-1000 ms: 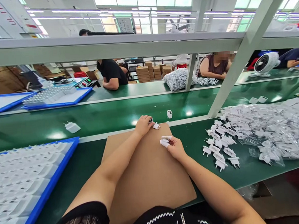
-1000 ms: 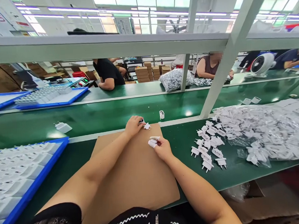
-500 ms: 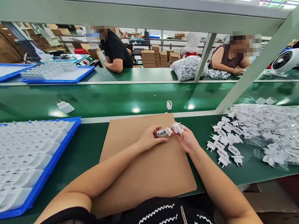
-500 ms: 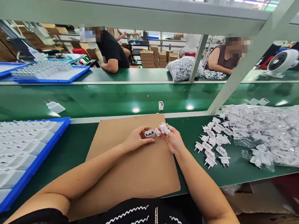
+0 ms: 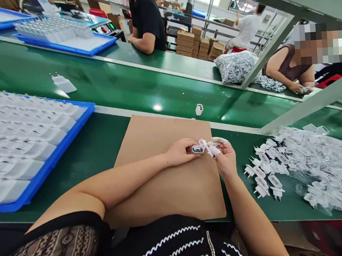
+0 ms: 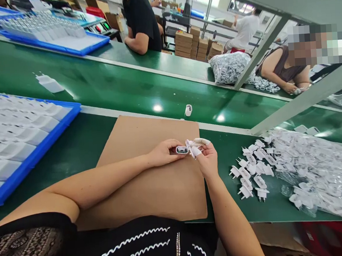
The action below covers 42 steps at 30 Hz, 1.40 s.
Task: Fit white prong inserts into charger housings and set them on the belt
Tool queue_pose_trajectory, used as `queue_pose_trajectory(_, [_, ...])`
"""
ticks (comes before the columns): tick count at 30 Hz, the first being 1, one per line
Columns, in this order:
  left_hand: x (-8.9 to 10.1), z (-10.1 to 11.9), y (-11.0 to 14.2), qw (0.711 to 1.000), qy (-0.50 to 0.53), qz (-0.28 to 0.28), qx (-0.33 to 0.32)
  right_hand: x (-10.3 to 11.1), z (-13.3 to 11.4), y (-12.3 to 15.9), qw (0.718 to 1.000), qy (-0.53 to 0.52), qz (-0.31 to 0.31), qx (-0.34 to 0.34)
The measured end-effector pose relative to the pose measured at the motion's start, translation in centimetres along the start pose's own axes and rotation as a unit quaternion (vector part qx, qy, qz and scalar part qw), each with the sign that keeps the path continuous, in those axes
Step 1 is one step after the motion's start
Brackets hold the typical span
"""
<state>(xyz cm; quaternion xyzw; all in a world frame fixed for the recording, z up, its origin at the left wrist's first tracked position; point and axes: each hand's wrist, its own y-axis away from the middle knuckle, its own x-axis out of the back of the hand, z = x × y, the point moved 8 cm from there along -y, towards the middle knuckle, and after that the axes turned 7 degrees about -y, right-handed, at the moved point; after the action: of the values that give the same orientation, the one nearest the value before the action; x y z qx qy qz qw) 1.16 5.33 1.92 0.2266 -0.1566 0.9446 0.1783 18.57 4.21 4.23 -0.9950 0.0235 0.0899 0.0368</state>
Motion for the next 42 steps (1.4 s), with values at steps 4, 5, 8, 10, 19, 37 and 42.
queue_pose_trajectory(4, [0.2,0.4,0.1,1.000,-0.021,0.000,-0.010,-1.0,-0.5,0.1,0.997,0.039,-0.057,0.029])
queue_pose_trajectory(5, [0.3,0.5,0.0,1.000,-0.020,0.001,-0.012,-1.3,-0.8,0.3,0.994,0.062,-0.068,0.051])
queue_pose_trajectory(8, [0.2,0.5,0.0,1.000,-0.010,-0.006,-0.017,-2.1,-2.3,1.1,0.965,0.200,-0.081,0.148])
queue_pose_trajectory(10, [0.1,0.4,-0.1,1.000,-0.005,-0.015,-0.016,-2.9,-3.0,1.7,0.924,0.304,-0.093,0.213])
queue_pose_trajectory(19, [0.5,0.5,-0.3,1.000,-0.008,-0.021,-0.003,-5.1,-2.8,1.9,0.842,0.432,-0.159,0.283])
queue_pose_trajectory(37, [0.6,0.4,-0.3,1.000,0.001,-0.022,-0.007,-6.2,-3.7,1.2,0.763,0.549,-0.153,0.306])
queue_pose_trajectory(42, [0.6,0.2,-0.4,1.000,0.007,-0.022,-0.005,-6.1,-3.5,1.4,0.754,0.563,-0.140,0.309])
